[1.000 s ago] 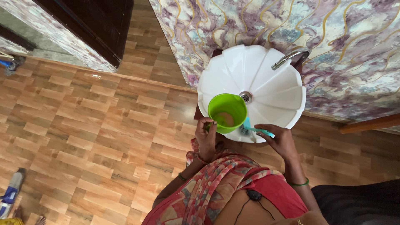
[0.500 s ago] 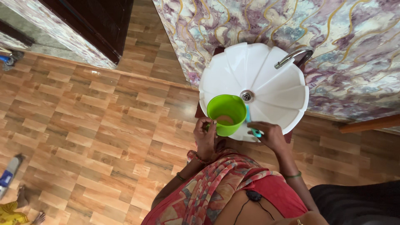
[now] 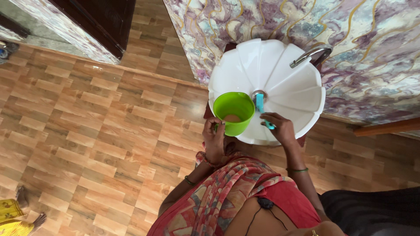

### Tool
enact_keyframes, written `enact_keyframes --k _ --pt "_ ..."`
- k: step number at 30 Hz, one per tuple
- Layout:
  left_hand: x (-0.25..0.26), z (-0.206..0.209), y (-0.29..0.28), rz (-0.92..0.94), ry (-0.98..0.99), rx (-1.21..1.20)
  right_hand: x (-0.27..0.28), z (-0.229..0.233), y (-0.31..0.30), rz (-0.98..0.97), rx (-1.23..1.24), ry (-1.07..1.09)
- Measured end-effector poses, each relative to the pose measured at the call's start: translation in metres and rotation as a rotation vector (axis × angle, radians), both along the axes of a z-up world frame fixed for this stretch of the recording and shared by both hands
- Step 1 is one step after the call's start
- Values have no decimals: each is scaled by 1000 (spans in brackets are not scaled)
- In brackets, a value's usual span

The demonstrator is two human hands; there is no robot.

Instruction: The person cleans a white pedestal sink by scrubbing the basin with a small blue brush while holding a green cup.

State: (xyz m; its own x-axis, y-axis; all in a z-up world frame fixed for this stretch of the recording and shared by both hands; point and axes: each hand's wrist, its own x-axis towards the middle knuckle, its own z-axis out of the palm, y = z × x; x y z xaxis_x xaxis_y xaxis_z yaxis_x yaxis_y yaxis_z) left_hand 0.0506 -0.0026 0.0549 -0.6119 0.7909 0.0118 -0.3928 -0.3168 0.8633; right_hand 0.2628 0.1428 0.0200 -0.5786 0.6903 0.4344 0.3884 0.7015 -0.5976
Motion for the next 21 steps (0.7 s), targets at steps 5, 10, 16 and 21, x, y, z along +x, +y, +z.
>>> enact_keyframes --k 5,10,16,21 --pt "2 8 -7 3 41 -25 39 42 -17 -140 -90 -235" --pt "6 8 -5 15 39 -32 64 76 -34 -211 -55 -232" --pt "9 5 -1 1 42 0 25 32 -19 -183 -89 -139" --pt "13 -3 1 -9 28 -21 4 0 -6 -139 19 -105"
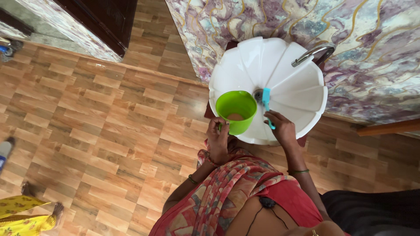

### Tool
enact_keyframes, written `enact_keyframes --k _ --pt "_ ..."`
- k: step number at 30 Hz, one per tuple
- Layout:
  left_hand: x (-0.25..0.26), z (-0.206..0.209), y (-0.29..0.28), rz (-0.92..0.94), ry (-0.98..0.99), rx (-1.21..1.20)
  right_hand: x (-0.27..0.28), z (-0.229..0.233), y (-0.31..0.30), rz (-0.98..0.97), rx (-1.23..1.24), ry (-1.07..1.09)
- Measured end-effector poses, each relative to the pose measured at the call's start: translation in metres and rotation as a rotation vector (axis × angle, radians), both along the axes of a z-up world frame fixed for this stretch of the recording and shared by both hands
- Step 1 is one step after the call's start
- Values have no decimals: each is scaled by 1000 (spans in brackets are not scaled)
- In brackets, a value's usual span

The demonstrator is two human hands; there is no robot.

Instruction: The person cleans a white pedestal sink by scrubbing the basin with a small blue brush while holding a green cup.

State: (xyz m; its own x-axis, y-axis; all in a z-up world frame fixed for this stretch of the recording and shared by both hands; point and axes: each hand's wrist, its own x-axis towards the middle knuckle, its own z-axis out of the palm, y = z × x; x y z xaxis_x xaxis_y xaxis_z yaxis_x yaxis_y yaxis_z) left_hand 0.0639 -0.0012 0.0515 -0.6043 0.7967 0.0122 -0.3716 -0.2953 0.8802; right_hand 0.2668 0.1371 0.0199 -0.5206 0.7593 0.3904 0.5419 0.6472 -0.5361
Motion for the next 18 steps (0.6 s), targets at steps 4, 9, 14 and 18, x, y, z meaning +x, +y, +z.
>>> enact_keyframes --k 4,9,14,18 --pt "-2 -6 3 12 9 1 29 16 -3 -31 45 -17" --pt "0 1 -3 22 -24 -40 72 47 -14 -221 58 -193" --pt "1 6 -2 17 26 -43 59 22 -6 -141 42 -104" --pt "3 6 -1 -13 40 -54 30 -6 -3 16 9 -47"
